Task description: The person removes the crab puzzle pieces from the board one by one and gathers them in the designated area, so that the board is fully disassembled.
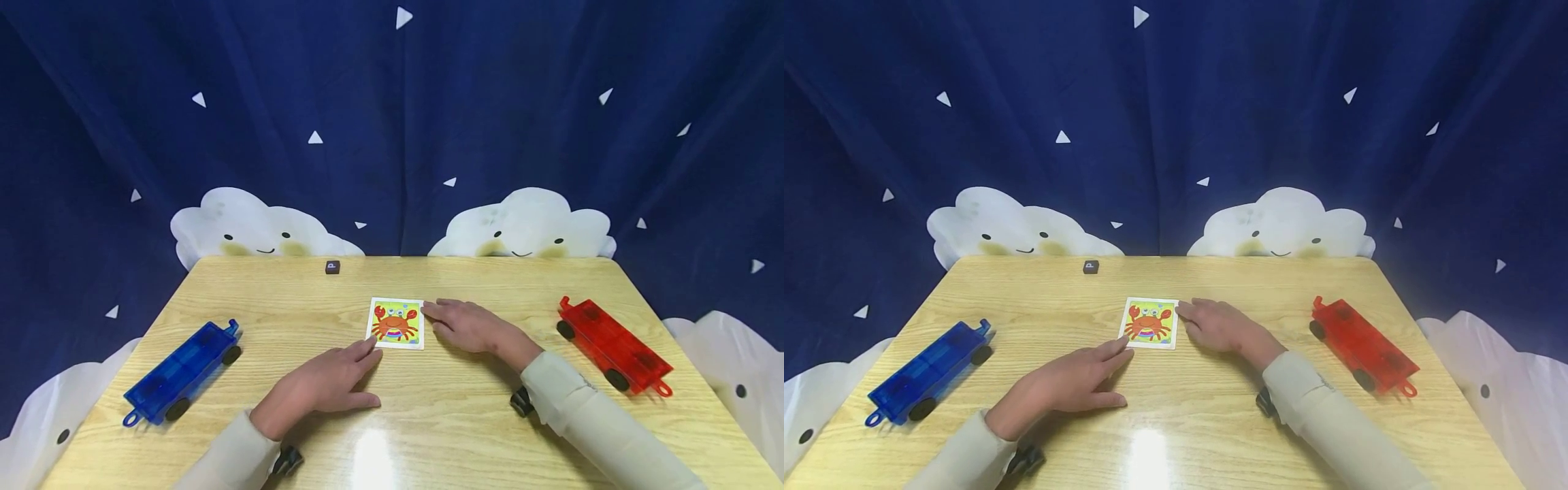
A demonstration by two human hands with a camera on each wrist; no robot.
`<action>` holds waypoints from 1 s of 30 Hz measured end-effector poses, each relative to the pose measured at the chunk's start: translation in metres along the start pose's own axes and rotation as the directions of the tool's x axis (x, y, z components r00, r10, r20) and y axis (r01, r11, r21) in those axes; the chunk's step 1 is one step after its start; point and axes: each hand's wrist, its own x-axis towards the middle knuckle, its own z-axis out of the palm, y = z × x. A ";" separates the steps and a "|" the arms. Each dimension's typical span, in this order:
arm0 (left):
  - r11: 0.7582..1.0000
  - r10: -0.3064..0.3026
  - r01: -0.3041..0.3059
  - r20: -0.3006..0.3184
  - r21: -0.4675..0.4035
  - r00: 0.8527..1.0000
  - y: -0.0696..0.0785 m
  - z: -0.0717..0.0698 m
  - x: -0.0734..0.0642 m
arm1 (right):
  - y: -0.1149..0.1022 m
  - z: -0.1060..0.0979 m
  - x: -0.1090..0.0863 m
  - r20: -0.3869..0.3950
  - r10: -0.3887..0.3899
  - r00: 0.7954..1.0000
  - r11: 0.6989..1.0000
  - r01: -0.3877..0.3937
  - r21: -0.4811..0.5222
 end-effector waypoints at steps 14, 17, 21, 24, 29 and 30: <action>0.999 0.045 -0.045 -0.010 0.005 0.999 0.026 0.007 -0.037 | -0.023 0.005 -0.029 -0.009 -0.112 0.994 0.994 0.112 0.004; 0.999 0.049 -0.049 -0.014 -0.001 0.999 0.028 0.007 -0.043 | -0.027 0.006 -0.033 -0.008 -0.115 0.993 0.993 0.115 0.008; 0.999 0.054 -0.054 -0.010 -0.005 0.998 0.027 0.007 -0.048 | -0.029 0.006 -0.035 -0.004 -0.114 0.993 0.993 0.114 0.008; 0.999 0.051 -0.051 0.001 -0.018 0.999 0.027 0.006 -0.049 | -0.029 0.005 -0.035 0.002 -0.109 0.994 0.994 0.109 0.010; 0.999 0.054 -0.054 -0.009 0.000 0.998 0.028 0.006 -0.050 | -0.030 0.004 -0.034 0.010 -0.093 0.996 0.995 0.093 0.023; 0.999 0.054 -0.054 -0.011 0.005 0.998 0.028 0.006 -0.050 | -0.030 0.004 -0.034 0.011 -0.091 0.996 0.996 0.091 0.025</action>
